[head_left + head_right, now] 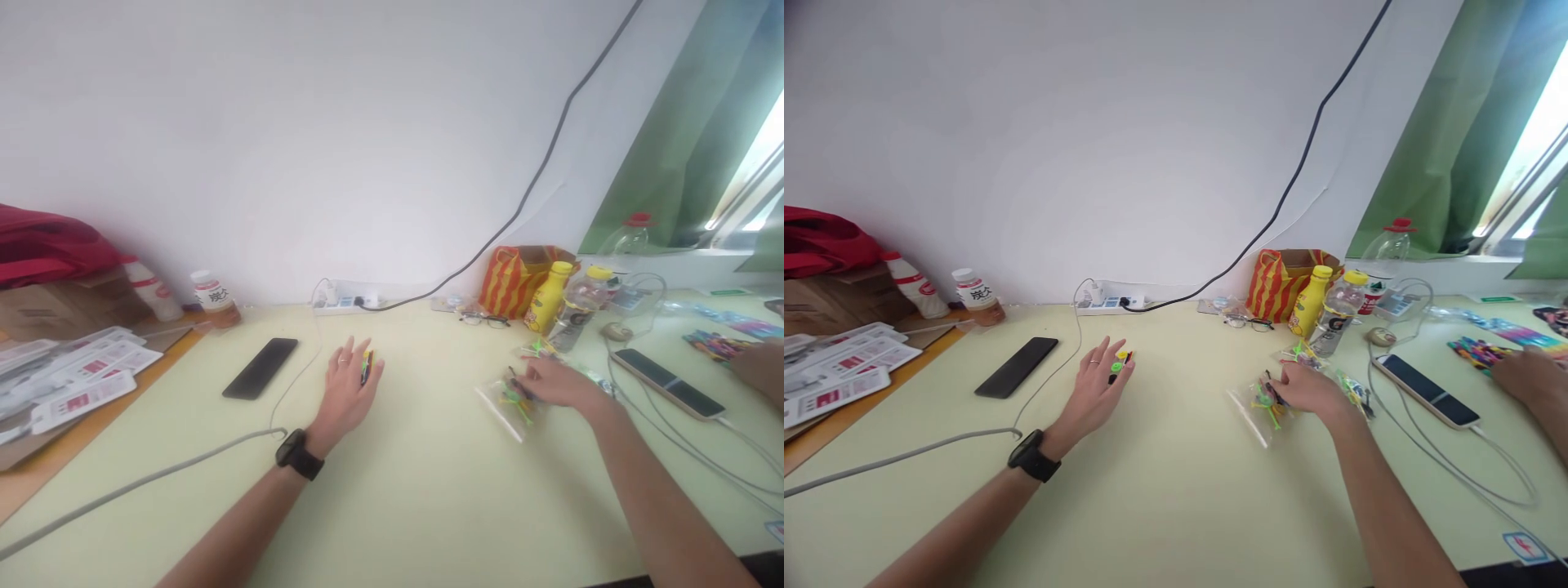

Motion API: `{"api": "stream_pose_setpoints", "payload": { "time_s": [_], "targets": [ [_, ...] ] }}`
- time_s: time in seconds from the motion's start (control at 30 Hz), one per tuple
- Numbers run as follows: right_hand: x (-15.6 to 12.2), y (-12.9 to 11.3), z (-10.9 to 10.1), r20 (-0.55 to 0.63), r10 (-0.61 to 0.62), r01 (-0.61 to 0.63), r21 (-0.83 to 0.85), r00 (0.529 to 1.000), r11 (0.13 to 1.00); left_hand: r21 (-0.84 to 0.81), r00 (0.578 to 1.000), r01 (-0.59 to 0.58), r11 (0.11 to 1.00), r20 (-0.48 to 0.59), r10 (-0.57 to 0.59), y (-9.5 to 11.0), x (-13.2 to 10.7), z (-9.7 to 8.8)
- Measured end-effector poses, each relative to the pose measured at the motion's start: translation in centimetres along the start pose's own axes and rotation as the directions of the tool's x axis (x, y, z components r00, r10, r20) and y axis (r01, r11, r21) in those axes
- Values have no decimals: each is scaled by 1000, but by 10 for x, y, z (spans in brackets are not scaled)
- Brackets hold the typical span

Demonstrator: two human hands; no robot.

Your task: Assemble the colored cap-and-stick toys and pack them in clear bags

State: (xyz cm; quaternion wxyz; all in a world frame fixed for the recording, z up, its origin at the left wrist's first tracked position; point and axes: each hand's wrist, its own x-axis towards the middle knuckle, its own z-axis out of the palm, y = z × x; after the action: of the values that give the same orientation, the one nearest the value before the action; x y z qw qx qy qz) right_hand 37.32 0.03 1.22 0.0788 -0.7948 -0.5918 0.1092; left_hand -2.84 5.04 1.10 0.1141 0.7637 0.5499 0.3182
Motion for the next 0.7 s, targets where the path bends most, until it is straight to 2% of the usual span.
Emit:
{"api": "stream_pose_setpoints", "payload": {
  "time_s": [0.07, 0.13, 0.23, 0.37, 0.5, 0.63, 0.7],
  "targets": [
    [-2, -13, 3, 66, 33, -32, -20, 997, 999, 110, 999, -22, 994, 47, 17, -9, 3, 7],
    [-2, -26, 5, 84, 22, -20, -16, 996, 1000, 180, 997, -58, 982, 66, 47, -19, 6, 12],
    [-1, -40, 11, 101, -10, 5, 48, 995, 999, 211, 995, -64, 975, 92, 46, -30, 10, 17],
    [2, -55, 18, 120, -31, 16, 118, 992, 993, 214, 996, -63, 975, 82, 46, -31, 8, 18],
    [9, -71, 17, 108, -67, 46, 188, 992, 981, 152, 997, -70, 986, -9, 73, -16, 13, 10],
    [24, -96, 14, 87, -142, 115, 255, 986, 960, -13, 970, -135, 991, -204, 129, 16, 29, 3],
    [33, -112, 13, 73, -188, 161, 278, 979, 947, -135, 964, -174, 976, -225, 140, 32, 34, 6]
  ]
}}
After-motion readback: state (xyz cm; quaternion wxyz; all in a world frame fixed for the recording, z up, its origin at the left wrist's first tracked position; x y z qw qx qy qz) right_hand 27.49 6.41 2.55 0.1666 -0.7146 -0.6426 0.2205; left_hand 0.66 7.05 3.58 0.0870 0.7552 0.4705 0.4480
